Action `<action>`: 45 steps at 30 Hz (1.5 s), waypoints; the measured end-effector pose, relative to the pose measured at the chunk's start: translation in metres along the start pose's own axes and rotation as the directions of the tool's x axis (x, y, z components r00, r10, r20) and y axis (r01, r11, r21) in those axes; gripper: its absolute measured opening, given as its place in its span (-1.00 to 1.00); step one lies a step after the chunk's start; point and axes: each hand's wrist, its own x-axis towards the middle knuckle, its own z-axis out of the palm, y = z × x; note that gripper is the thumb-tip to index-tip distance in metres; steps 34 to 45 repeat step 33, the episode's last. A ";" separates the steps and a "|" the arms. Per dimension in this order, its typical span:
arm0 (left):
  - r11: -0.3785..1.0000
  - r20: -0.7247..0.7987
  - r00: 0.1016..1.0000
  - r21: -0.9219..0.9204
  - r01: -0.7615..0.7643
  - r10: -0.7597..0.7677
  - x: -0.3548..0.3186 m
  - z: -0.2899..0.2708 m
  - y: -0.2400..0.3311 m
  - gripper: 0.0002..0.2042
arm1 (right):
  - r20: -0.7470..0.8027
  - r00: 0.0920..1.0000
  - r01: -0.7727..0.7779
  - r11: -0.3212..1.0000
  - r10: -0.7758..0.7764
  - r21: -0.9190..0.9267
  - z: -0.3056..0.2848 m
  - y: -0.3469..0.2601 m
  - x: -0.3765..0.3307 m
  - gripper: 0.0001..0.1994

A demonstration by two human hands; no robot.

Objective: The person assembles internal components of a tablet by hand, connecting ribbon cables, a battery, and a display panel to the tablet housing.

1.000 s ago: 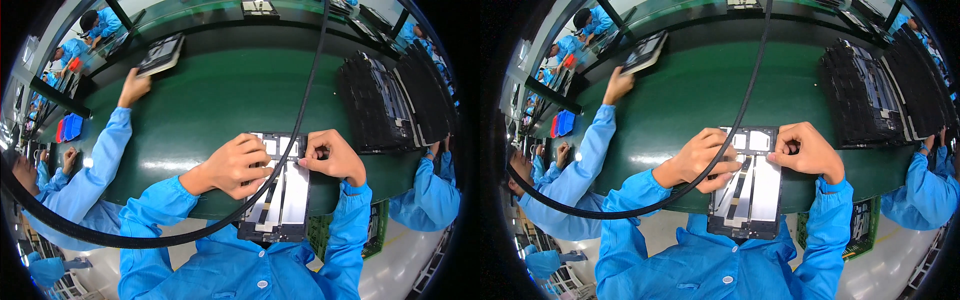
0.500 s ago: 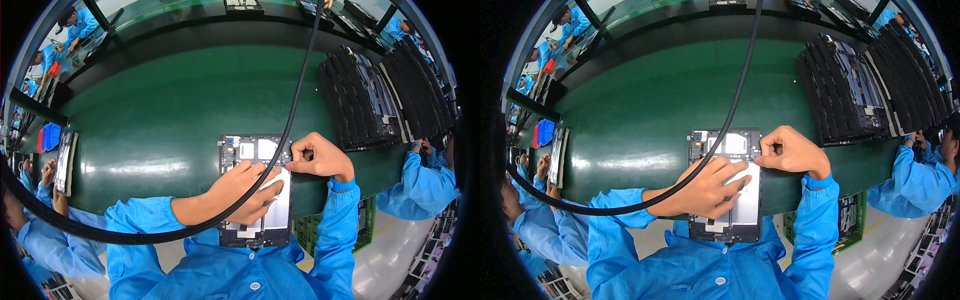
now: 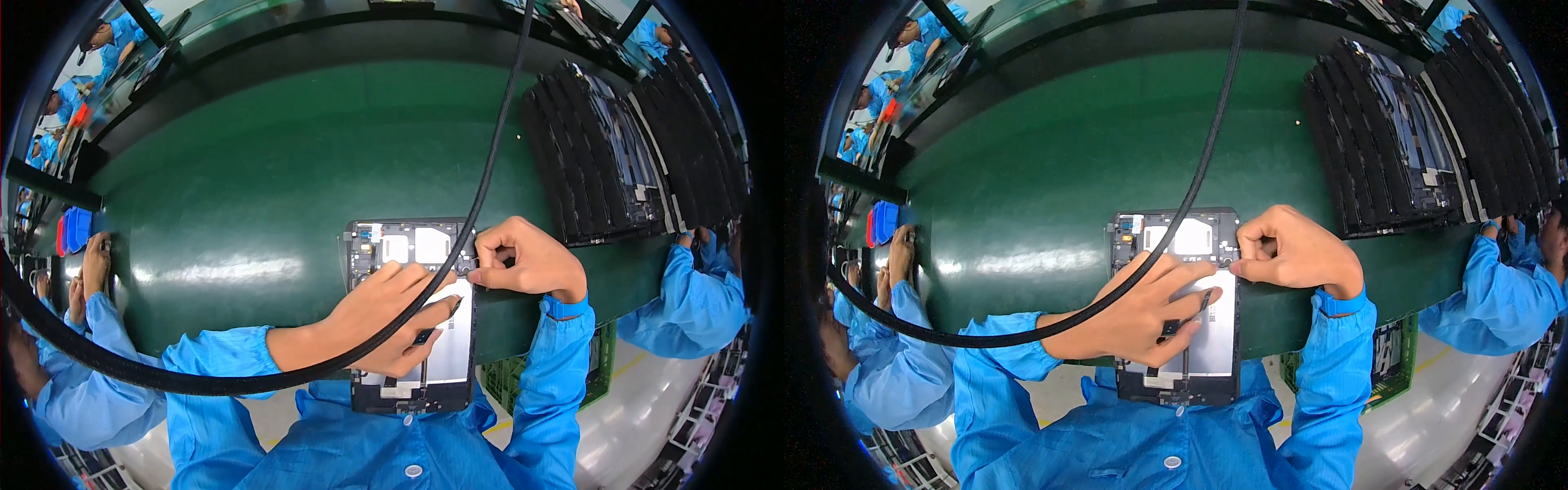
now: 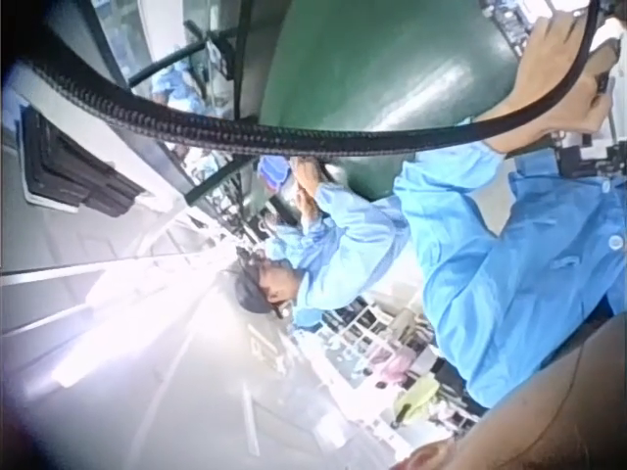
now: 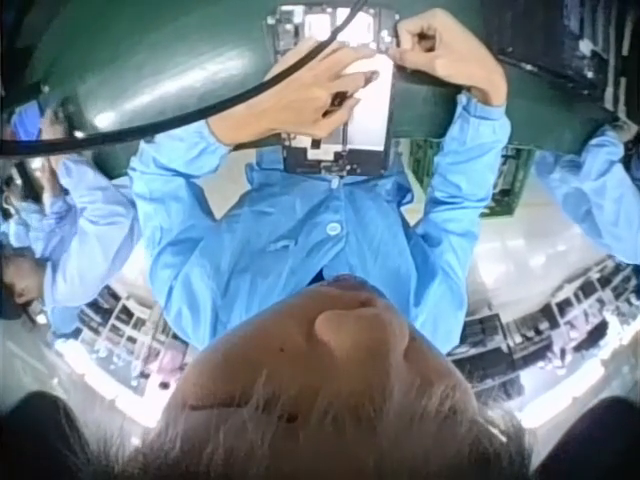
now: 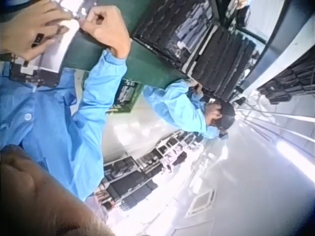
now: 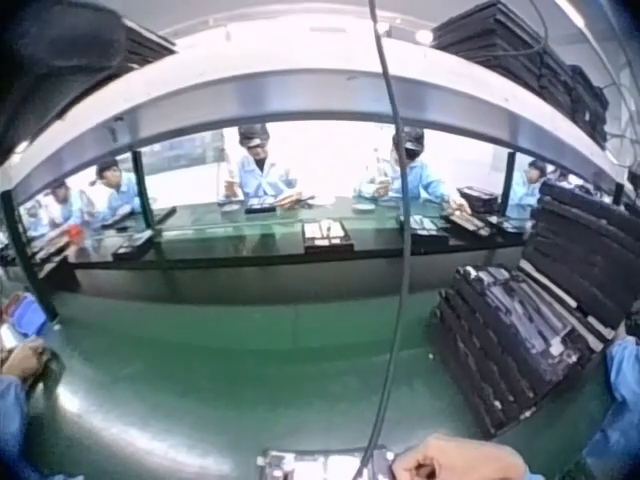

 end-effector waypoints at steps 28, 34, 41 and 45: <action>0.998 -0.019 1.000 0.059 -0.016 0.017 0.009 -0.004 -0.002 -0.65 | -0.374 0.914 0.167 0.986 -0.160 -0.013 0.029 0.011 0.028 -0.82; 0.998 -0.004 1.000 0.063 -0.007 0.007 0.008 -0.004 -0.002 -0.61 | -0.334 0.943 0.041 0.990 0.006 0.132 0.026 0.004 0.026 -0.77; 0.998 -0.004 1.000 0.063 -0.007 0.007 0.008 -0.004 -0.002 -0.61 | -0.334 0.943 0.041 0.990 0.006 0.132 0.026 0.004 0.026 -0.77; 0.998 -0.004 1.000 0.063 -0.007 0.007 0.008 -0.004 -0.002 -0.61 | -0.334 0.943 0.041 0.990 0.006 0.132 0.026 0.004 0.026 -0.77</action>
